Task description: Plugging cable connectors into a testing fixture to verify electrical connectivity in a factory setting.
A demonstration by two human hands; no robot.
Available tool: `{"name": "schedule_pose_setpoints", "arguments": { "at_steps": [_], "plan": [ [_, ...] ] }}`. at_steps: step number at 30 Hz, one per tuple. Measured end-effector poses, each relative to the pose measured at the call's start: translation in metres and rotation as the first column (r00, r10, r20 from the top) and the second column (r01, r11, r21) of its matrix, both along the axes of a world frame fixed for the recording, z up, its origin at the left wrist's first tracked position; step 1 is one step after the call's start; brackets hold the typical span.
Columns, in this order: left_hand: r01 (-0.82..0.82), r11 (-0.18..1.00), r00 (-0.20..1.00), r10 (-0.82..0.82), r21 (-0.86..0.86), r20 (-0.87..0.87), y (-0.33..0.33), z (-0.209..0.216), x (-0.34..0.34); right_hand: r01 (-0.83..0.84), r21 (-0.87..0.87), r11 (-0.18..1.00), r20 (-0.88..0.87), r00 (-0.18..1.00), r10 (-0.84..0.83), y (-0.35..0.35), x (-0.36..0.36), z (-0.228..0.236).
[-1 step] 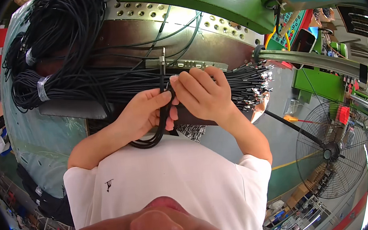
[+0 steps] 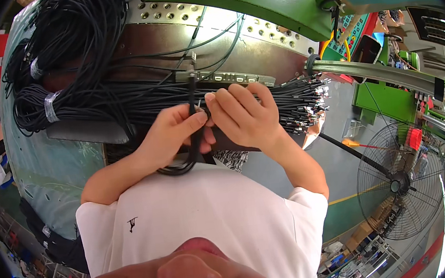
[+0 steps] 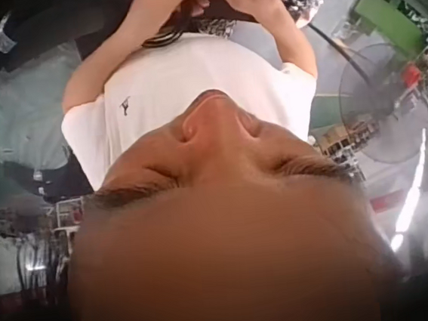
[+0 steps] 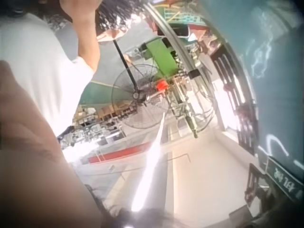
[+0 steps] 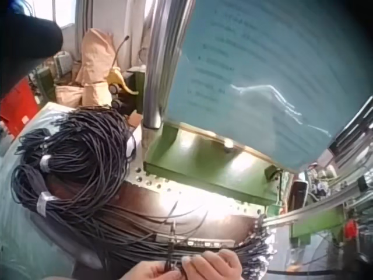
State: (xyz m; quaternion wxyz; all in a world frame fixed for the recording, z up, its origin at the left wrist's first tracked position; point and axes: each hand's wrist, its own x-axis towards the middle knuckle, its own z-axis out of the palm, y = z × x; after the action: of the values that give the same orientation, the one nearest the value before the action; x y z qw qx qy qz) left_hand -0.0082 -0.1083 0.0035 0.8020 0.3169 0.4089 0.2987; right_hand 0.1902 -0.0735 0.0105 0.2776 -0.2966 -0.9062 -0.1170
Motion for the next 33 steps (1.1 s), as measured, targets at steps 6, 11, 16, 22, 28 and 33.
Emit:
{"name": "schedule_pose_setpoints", "arguments": {
  "at_steps": [6, 11, 16, 22, 28, 33],
  "plan": [
    [0.076, 0.943, 0.956, 0.023, -0.324, 0.293, -0.009, 0.001, -0.009, 0.057, -0.005, 0.998, 0.032, 0.998, -0.057, 0.001, 0.003, 0.002],
    [-0.117, 0.982, 0.982, 0.136, 0.147, -0.128, -0.016, 0.003, -0.021, 0.524, -0.390, 0.757, -0.019, 0.818, -0.575, 0.029, 0.011, -0.011],
    [-0.133, 0.984, 0.966, 0.155, -0.120, 0.207, -0.010, 0.005, -0.017, -0.039, -0.818, 0.573, -0.279, 0.900, -0.336, 0.028, -0.005, -0.027],
    [-0.093, 0.974, 0.954, 0.146, -0.207, 0.261, 0.001, 0.001, -0.011, 0.041, -0.727, 0.685, -0.238, 0.921, -0.308, 0.027, -0.014, -0.020],
    [-0.077, 0.966, 0.939, 0.152, -0.245, 0.307, 0.000, 0.000, -0.011, 0.063, -0.636, 0.769, -0.198, 0.950, -0.242, 0.027, -0.016, -0.018],
    [-0.051, 0.975, 0.943, 0.117, -0.214, 0.311, -0.002, 0.000, -0.010, 0.046, -0.671, 0.740, -0.220, 0.940, -0.259, 0.028, -0.014, -0.017]
  ]
}}
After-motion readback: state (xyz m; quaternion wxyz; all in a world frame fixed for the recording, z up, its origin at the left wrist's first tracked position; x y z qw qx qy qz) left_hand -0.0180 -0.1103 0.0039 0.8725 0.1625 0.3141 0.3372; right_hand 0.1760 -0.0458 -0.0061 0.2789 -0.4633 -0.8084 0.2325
